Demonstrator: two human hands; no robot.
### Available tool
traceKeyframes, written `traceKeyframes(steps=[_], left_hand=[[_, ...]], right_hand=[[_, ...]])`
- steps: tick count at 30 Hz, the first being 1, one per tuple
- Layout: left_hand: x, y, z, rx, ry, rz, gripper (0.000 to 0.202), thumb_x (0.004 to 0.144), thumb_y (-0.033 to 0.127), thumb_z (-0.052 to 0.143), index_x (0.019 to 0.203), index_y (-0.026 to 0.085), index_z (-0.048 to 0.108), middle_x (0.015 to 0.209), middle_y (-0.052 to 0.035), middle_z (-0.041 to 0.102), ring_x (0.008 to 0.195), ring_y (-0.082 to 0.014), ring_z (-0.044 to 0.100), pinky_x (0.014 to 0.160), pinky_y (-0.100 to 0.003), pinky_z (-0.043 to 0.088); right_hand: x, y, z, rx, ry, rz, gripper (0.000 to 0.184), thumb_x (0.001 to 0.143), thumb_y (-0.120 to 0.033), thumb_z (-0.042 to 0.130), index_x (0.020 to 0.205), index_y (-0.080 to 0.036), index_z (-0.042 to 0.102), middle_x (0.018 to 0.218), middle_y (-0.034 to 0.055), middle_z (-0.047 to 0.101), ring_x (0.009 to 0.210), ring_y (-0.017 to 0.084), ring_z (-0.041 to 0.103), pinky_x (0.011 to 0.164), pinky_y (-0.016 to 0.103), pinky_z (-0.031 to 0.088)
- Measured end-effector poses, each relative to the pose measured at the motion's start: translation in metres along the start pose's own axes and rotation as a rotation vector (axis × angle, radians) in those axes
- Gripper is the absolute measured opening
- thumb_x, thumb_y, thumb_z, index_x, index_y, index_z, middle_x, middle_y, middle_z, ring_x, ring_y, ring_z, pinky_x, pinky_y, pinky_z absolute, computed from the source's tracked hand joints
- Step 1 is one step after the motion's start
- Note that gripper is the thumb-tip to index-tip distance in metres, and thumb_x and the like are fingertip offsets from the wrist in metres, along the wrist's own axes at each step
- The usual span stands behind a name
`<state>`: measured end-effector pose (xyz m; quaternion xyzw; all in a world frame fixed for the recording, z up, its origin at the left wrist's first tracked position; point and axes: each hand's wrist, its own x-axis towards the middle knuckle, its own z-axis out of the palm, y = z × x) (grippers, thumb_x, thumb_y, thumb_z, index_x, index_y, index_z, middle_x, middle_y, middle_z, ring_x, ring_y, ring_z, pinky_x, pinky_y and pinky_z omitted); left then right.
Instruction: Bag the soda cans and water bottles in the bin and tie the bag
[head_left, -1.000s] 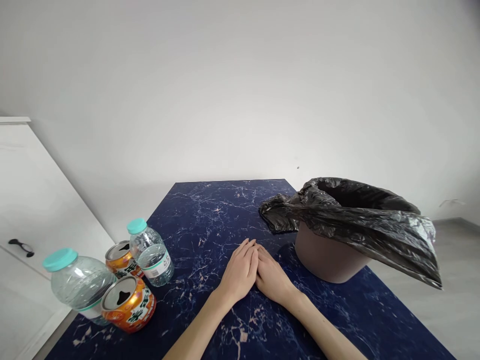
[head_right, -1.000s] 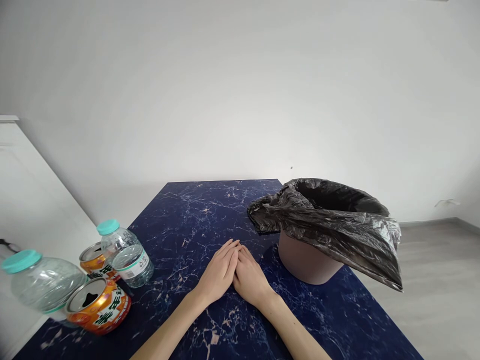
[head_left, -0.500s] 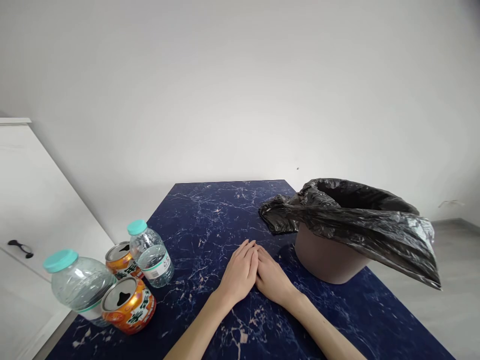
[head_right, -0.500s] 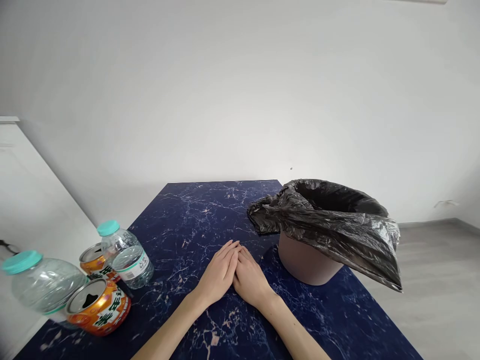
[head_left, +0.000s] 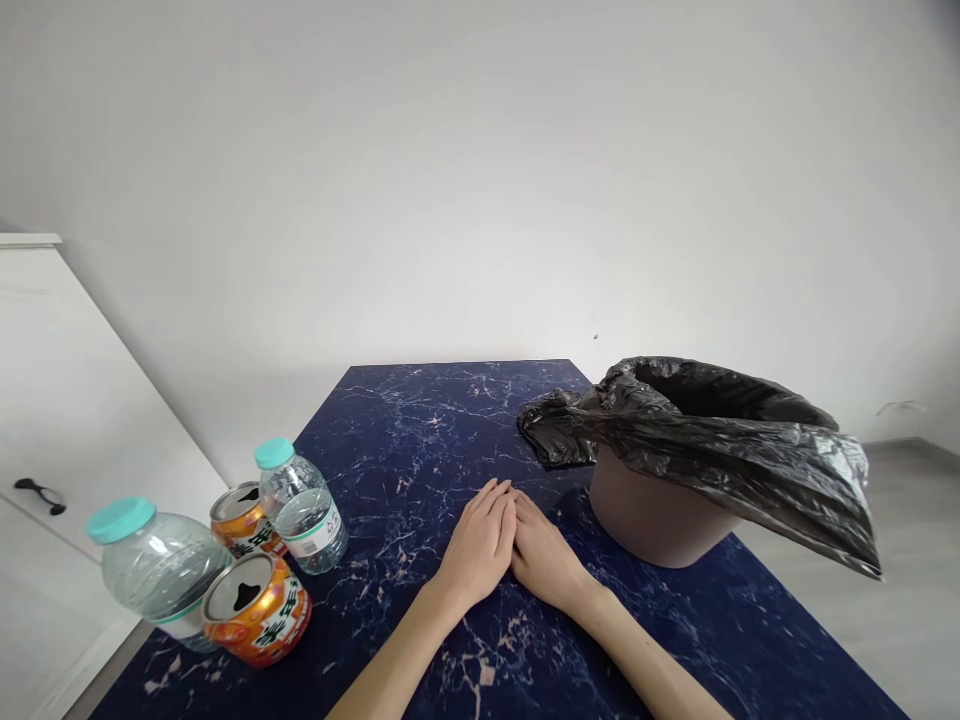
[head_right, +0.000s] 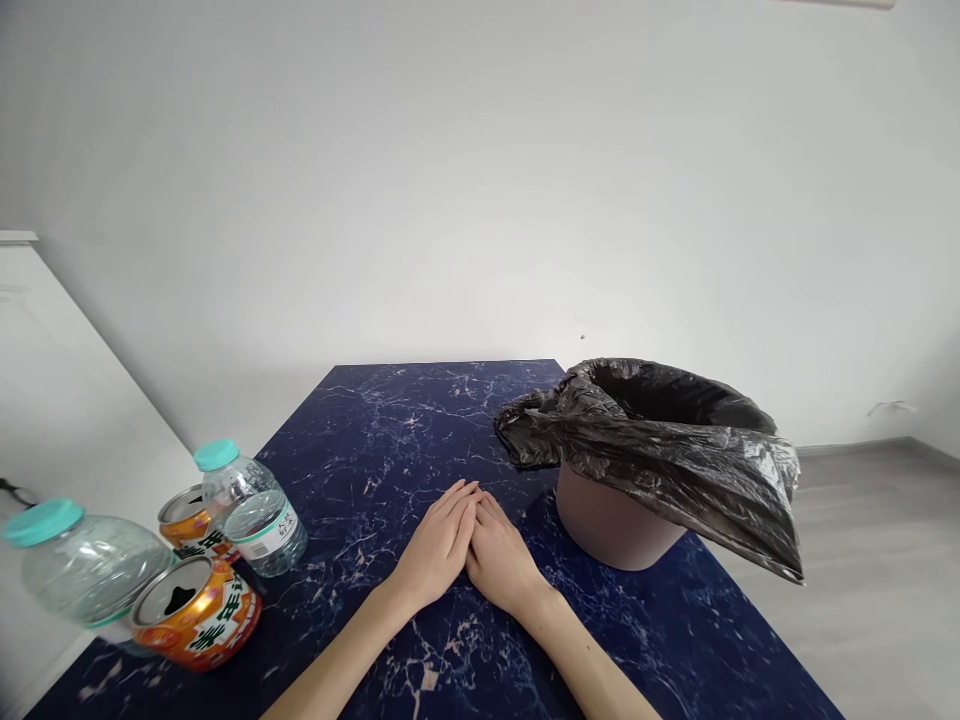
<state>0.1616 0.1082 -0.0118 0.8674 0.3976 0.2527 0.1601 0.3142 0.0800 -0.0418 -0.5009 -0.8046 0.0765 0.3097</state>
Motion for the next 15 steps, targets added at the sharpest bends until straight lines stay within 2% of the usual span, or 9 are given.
traceKeyframes(steps=[5, 11, 15], left_hand=[[0.0001, -0.0002, 0.0001, 0.002, -0.005, -0.004, 0.058, 0.117, 0.046, 0.021, 0.153, 0.022, 0.060, 0.164, -0.0052, 0.055, 0.158, -0.0243, 0.044, 0.130, -0.048, 0.042], [0.0006, -0.0001, 0.0008, 0.007, -0.010, 0.000, 0.058, 0.117, 0.045, 0.021, 0.153, 0.020, 0.060, 0.164, -0.0059, 0.055, 0.158, -0.0236, 0.043, 0.131, -0.047, 0.040], [0.0004, -0.0005, 0.0015, 0.007, 0.000, 0.006, 0.058, 0.117, 0.044, 0.021, 0.152, 0.020, 0.060, 0.163, -0.0066, 0.056, 0.158, -0.0242, 0.044, 0.130, -0.048, 0.041]], right_hand=[[0.0000, 0.0001, -0.0007, 0.004, 0.006, -0.003, 0.059, 0.097, -0.009, 0.051, 0.155, -0.013, 0.057, 0.148, 0.0191, 0.066, 0.149, 0.031, 0.051, 0.129, 0.057, 0.037], [0.0001, 0.0003, -0.0010, 0.009, 0.011, -0.010, 0.057, 0.097, -0.009, 0.050, 0.153, -0.010, 0.058, 0.145, 0.0201, 0.067, 0.149, 0.031, 0.051, 0.129, 0.056, 0.037], [-0.0003, 0.0021, 0.0011, 0.013, 0.021, -0.014, 0.058, 0.097, -0.009, 0.050, 0.155, -0.013, 0.057, 0.148, 0.0189, 0.065, 0.149, 0.031, 0.051, 0.128, 0.058, 0.038]])
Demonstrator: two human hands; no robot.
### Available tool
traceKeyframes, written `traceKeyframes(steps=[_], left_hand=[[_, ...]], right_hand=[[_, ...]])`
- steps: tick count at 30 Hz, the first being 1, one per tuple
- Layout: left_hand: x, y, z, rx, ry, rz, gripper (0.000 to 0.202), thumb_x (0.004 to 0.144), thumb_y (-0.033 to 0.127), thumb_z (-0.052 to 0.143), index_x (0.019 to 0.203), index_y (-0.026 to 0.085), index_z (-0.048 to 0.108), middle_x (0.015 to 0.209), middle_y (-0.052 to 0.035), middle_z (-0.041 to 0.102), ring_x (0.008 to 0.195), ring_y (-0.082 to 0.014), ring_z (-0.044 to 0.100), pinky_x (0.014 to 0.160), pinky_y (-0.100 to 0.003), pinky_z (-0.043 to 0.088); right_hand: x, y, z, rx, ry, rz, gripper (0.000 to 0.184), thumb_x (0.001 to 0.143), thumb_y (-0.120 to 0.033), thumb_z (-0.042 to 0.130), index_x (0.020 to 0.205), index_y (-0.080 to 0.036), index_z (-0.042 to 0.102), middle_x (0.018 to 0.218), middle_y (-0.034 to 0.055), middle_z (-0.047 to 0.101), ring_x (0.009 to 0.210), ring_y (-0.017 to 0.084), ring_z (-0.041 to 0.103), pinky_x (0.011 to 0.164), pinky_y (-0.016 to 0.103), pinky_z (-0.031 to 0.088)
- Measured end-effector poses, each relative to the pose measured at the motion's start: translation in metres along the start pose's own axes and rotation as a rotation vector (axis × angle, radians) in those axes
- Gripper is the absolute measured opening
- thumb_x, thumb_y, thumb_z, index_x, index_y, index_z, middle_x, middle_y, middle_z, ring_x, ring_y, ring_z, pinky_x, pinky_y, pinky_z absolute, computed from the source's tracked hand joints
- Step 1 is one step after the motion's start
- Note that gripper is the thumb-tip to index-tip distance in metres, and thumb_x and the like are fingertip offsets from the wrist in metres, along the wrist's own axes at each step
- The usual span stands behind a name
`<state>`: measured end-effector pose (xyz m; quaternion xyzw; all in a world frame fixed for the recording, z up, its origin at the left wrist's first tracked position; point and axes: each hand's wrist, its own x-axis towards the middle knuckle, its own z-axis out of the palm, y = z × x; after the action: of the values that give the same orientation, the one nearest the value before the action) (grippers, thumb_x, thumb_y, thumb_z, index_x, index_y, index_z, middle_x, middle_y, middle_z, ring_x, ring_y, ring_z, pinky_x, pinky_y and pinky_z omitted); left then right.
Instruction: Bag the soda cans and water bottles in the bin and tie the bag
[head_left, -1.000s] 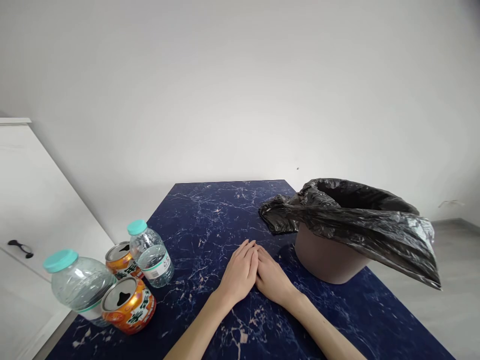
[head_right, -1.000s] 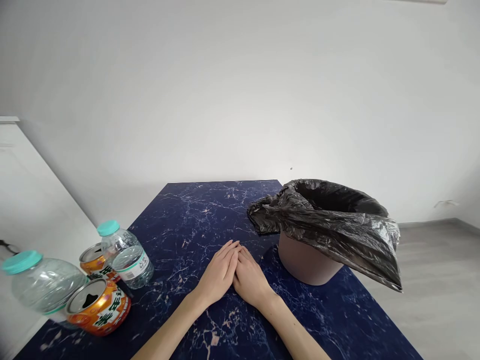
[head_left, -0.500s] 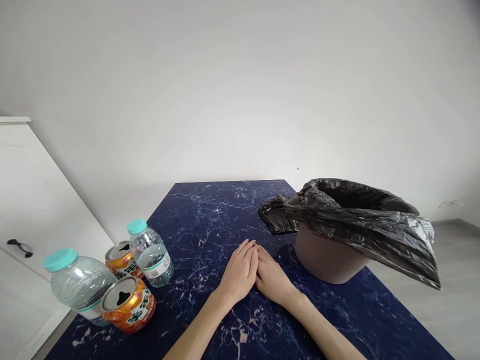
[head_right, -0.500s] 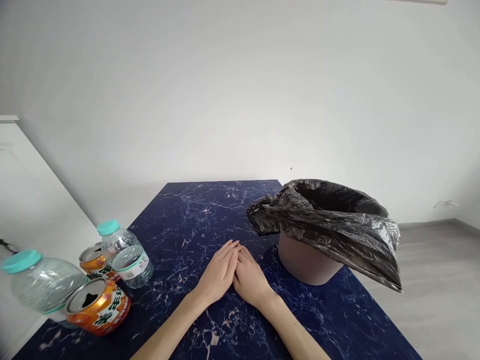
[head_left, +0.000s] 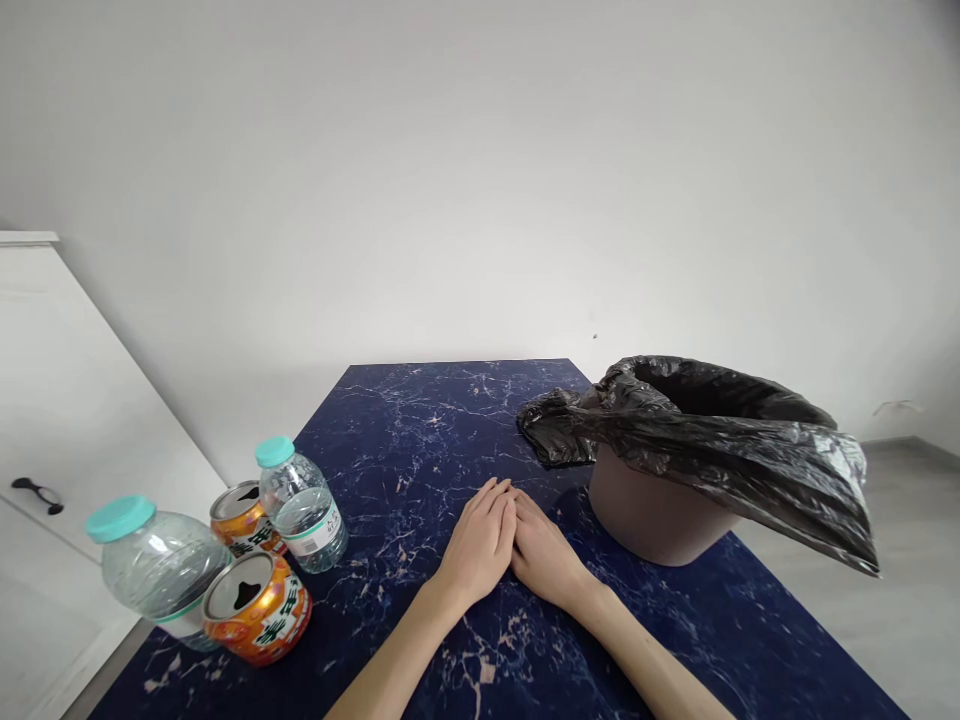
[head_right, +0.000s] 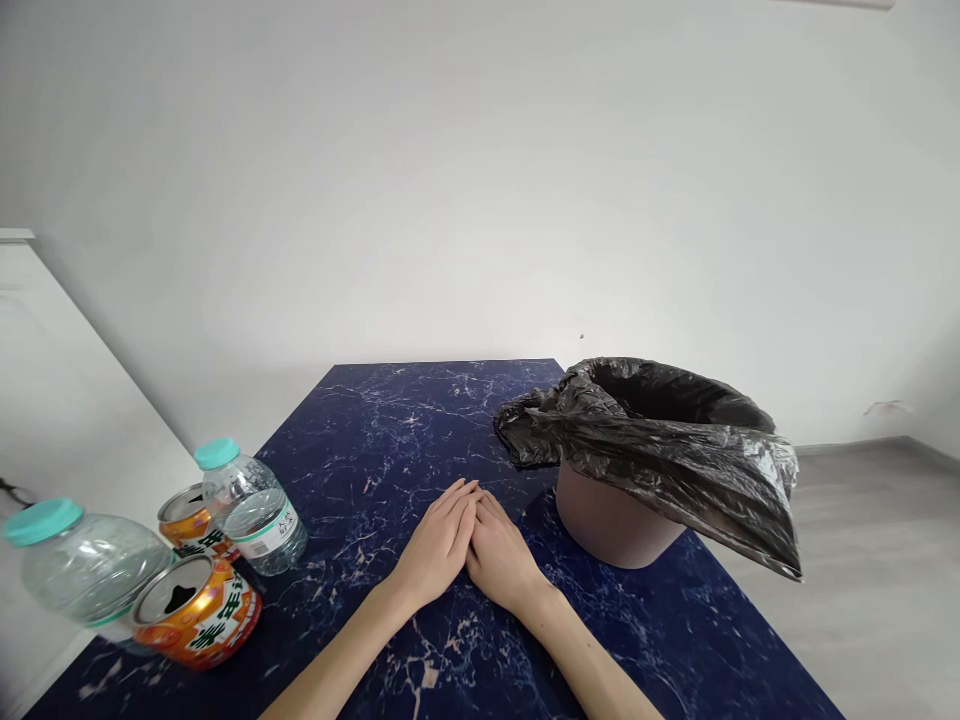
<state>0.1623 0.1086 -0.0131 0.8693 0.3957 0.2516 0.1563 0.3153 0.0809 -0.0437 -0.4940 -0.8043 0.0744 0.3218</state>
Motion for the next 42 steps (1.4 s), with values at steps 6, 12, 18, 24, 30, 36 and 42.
traceKeyframes(steps=[6, 12, 18, 24, 30, 36, 42], left_hand=[[-0.001, -0.002, 0.001, -0.002, 0.013, 0.006, 0.058, 0.117, 0.045, 0.021, 0.153, 0.021, 0.060, 0.163, -0.0061, 0.056, 0.157, -0.0244, 0.044, 0.130, -0.048, 0.042], [-0.001, -0.002, 0.002, -0.011, 0.026, 0.012, 0.057, 0.117, 0.045, 0.021, 0.152, 0.024, 0.060, 0.163, -0.0047, 0.056, 0.157, -0.0244, 0.045, 0.130, -0.049, 0.042], [-0.003, -0.001, 0.004, -0.026, 0.050, -0.025, 0.057, 0.116, 0.048, 0.022, 0.152, 0.023, 0.058, 0.165, -0.0079, 0.054, 0.156, -0.0259, 0.046, 0.129, -0.050, 0.043], [-0.005, -0.002, 0.005, -0.044, 0.065, -0.060, 0.057, 0.115, 0.053, 0.023, 0.158, 0.025, 0.048, 0.166, -0.0101, 0.052, 0.156, -0.0279, 0.046, 0.126, -0.052, 0.045], [-0.007, 0.000, 0.002, -0.048, 0.031, -0.058, 0.059, 0.114, 0.056, 0.023, 0.156, 0.024, 0.049, 0.166, -0.0101, 0.052, 0.158, -0.0279, 0.043, 0.128, -0.052, 0.043], [-0.008, 0.005, -0.003, -0.036, -0.011, -0.051, 0.064, 0.114, 0.058, 0.023, 0.159, 0.019, 0.046, 0.168, -0.0131, 0.049, 0.161, -0.0284, 0.038, 0.129, -0.053, 0.041], [-0.010, 0.007, -0.002, -0.025, -0.049, -0.049, 0.068, 0.113, 0.061, 0.024, 0.161, 0.017, 0.044, 0.170, -0.0148, 0.046, 0.162, -0.0310, 0.034, 0.131, -0.056, 0.037]], right_hand=[[0.000, -0.001, -0.001, -0.003, -0.003, -0.002, 0.057, 0.097, -0.009, 0.050, 0.154, -0.010, 0.057, 0.148, 0.0203, 0.065, 0.149, 0.031, 0.052, 0.128, 0.058, 0.038], [0.000, -0.001, -0.002, -0.001, -0.001, 0.003, 0.055, 0.097, -0.009, 0.050, 0.150, -0.012, 0.061, 0.144, 0.0191, 0.068, 0.147, 0.031, 0.053, 0.128, 0.057, 0.038], [0.000, 0.000, 0.000, 0.013, 0.003, 0.006, 0.059, 0.099, -0.009, 0.048, 0.157, -0.012, 0.054, 0.154, 0.0198, 0.061, 0.151, 0.031, 0.049, 0.128, 0.058, 0.038], [0.002, -0.003, -0.006, 0.059, 0.023, 0.004, 0.060, 0.103, -0.014, 0.047, 0.163, -0.021, 0.047, 0.158, 0.0150, 0.059, 0.154, 0.029, 0.046, 0.127, 0.056, 0.040], [-0.003, -0.005, -0.011, 0.081, 0.030, 0.007, 0.055, 0.106, -0.017, 0.046, 0.161, -0.022, 0.050, 0.158, 0.0145, 0.059, 0.153, 0.028, 0.048, 0.127, 0.052, 0.042], [-0.045, -0.009, -0.036, 0.006, -0.094, 0.019, 0.054, 0.111, -0.025, 0.044, 0.165, -0.027, 0.044, 0.169, 0.0085, 0.047, 0.159, 0.026, 0.039, 0.131, 0.053, 0.035], [-0.113, 0.003, -0.077, -0.074, -0.171, 0.083, 0.051, 0.112, -0.031, 0.048, 0.162, -0.041, 0.048, 0.170, -0.0028, 0.044, 0.157, 0.026, 0.042, 0.128, 0.049, 0.042]])
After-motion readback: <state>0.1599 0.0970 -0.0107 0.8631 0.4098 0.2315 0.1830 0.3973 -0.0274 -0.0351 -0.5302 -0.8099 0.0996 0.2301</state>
